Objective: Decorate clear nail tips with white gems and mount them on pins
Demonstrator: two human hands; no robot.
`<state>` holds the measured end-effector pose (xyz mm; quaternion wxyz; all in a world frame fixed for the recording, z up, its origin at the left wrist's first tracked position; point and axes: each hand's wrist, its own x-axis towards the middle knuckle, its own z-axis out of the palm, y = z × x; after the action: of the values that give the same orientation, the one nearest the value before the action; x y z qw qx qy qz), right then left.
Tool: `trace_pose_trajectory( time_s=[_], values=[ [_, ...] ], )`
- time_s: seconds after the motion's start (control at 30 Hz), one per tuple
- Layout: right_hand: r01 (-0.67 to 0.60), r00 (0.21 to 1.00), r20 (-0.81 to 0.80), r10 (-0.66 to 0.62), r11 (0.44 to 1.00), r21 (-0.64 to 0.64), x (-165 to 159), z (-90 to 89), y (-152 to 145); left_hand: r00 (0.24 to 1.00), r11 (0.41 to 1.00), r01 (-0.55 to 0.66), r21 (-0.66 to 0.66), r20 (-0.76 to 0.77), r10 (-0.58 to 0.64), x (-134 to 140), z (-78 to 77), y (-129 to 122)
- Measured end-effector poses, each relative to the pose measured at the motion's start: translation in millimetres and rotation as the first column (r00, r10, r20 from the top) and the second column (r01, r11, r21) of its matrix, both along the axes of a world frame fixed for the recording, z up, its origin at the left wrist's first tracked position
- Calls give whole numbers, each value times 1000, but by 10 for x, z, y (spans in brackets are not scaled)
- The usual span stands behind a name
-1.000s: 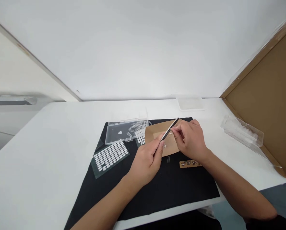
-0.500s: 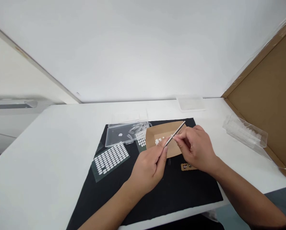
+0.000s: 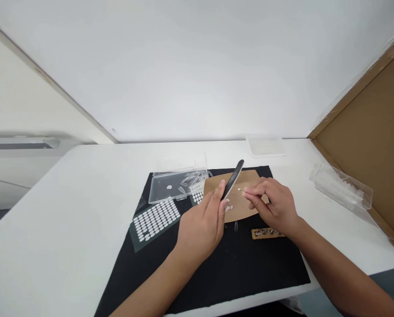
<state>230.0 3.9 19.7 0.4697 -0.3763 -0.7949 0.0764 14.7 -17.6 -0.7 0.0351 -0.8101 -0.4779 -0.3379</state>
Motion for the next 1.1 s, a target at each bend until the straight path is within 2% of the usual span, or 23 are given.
trace_pose_trajectory(
  time_s=[0.13, 0.2, 0.37, 0.47, 0.6, 0.73, 0.8, 0.93, 1.03, 1.1],
  values=[
    [-22, 999, 26, 21, 997, 72, 6, -44, 20, 996, 993, -76, -94, -52, 71, 0, -26, 7],
    [-33, 999, 27, 31, 995, 95, 7, -62, 27, 997, 991, -74, -110, -37, 70, 0, -19, 10],
    [-55, 998, 44, 49, 990, 132, 18, -80, 34, 995, 993, 93, -70, 29, -91, -22, 0, 26],
    [-69, 997, 46, 64, 991, 116, 17, -72, 30, 974, 979, 198, -58, 123, -190, -32, 2, 41],
    [-91, 995, 33, 91, 996, -6, 5, -25, -7, 945, 969, 246, -2, 225, -239, -25, 10, 55],
    [-160, 987, -19, 159, 977, -144, 7, 15, -63, 900, 944, 328, 40, 290, -325, -23, 39, 56],
    [-202, 979, -89, 185, 948, -244, 14, 23, -81, 881, 932, 359, 46, 315, -354, -29, 49, 58],
    [-281, 956, -209, 206, 851, -444, 18, 40, -98, 860, 925, 375, 55, 352, -370, -40, 41, 69],
    [-316, 944, -244, 221, 813, -489, 8, 41, -104, 856, 925, 377, 51, 362, -369, -40, 28, 67],
    [-318, 945, -228, 235, 826, -465, 0, 27, -102, 859, 926, 377, 25, 364, -360, -34, 27, 59]
  ],
)
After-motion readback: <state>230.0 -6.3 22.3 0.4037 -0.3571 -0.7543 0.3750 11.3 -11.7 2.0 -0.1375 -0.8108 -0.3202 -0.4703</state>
